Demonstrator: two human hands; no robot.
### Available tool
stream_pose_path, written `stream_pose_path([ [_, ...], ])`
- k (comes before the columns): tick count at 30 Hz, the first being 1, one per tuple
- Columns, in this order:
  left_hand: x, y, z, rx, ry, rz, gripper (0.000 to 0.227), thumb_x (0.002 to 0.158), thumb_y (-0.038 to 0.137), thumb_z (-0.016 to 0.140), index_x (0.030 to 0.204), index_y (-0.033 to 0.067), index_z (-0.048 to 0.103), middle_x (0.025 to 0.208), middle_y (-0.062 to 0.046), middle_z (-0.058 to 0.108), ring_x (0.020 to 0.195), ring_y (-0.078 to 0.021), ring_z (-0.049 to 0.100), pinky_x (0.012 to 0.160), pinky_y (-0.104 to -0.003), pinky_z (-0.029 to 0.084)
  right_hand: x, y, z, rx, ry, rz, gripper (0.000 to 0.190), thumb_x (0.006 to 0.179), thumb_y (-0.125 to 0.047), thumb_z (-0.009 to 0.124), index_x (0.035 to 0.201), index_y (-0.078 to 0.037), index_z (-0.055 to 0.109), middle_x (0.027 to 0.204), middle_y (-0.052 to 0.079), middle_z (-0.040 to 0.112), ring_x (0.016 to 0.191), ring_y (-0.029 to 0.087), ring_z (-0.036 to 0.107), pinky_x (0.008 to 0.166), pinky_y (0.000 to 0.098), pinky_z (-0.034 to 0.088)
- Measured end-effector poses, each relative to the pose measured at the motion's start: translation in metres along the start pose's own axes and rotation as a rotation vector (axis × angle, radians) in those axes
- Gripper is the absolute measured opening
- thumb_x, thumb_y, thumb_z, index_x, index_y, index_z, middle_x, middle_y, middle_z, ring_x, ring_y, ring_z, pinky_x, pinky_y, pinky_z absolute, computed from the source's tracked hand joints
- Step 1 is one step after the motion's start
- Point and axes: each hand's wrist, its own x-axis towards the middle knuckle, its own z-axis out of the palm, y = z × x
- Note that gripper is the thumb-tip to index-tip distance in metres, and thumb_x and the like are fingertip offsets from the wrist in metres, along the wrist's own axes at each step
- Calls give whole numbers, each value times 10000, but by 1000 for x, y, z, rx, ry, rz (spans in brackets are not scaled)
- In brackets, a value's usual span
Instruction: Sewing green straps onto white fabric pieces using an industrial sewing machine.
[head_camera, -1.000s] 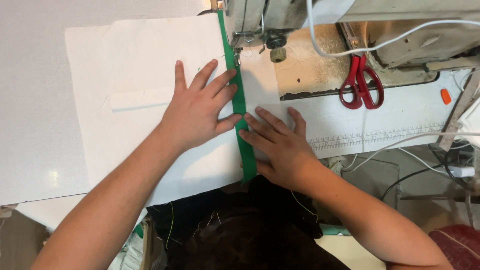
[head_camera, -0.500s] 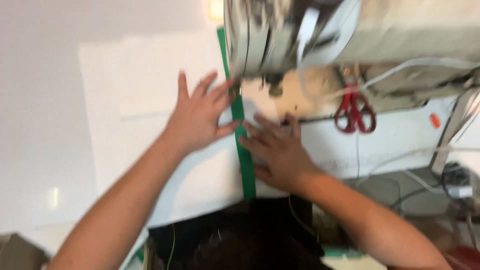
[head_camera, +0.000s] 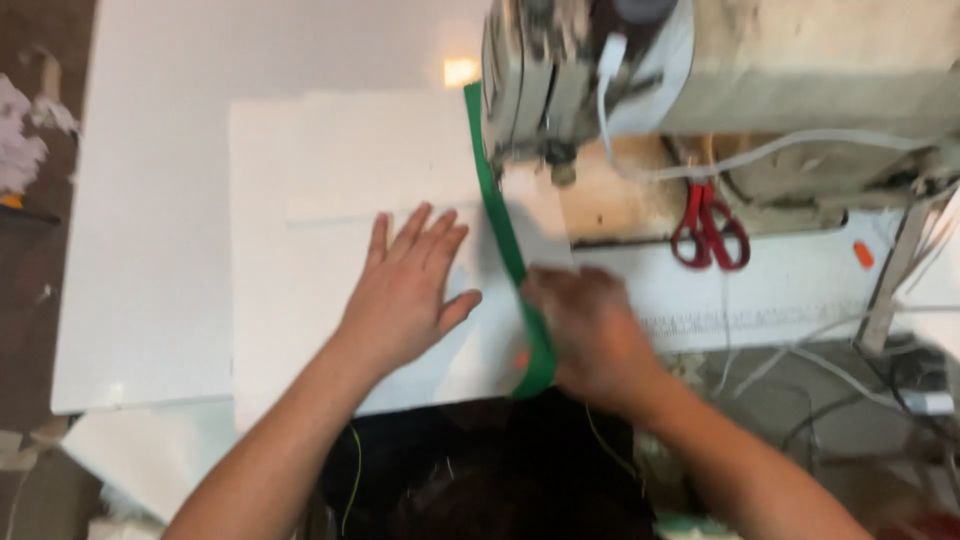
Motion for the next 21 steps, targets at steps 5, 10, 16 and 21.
stream_pose_path([
  [5,-21,7,4,-18,-43,12,978,879,690,709,1554,22,479,1607,-225,485,1539,-461,340,1219,-750,133,-4,5,-8,451,452,267,585,943,-392,802,1359,5,688,1157,154,748,1102,259,655,1066,421,487],
  [10,-15,4,1,-33,93,15,827,924,564,708,1524,35,502,1602,-205,498,1529,-450,359,1216,-720,188,-7,-8,18,194,430,-19,480,759,-276,974,1153,-54,811,999,105,774,950,332,739,928,436,585],
  [16,26,-5,8,-159,133,119,394,1076,189,565,1405,-25,548,1543,-250,530,1508,-458,383,1245,-628,250,-22,-27,33,-308,184,-238,290,950,-11,621,1213,-63,733,1307,104,724,1195,316,699,1001,511,518],
  [21,42,-10,25,-176,109,157,398,1092,239,592,1389,-18,531,1586,-230,477,1530,-449,351,1248,-639,228,-31,-19,35,-291,154,-195,366,883,18,587,1214,-45,732,1342,127,714,1237,346,687,1033,554,512],
])
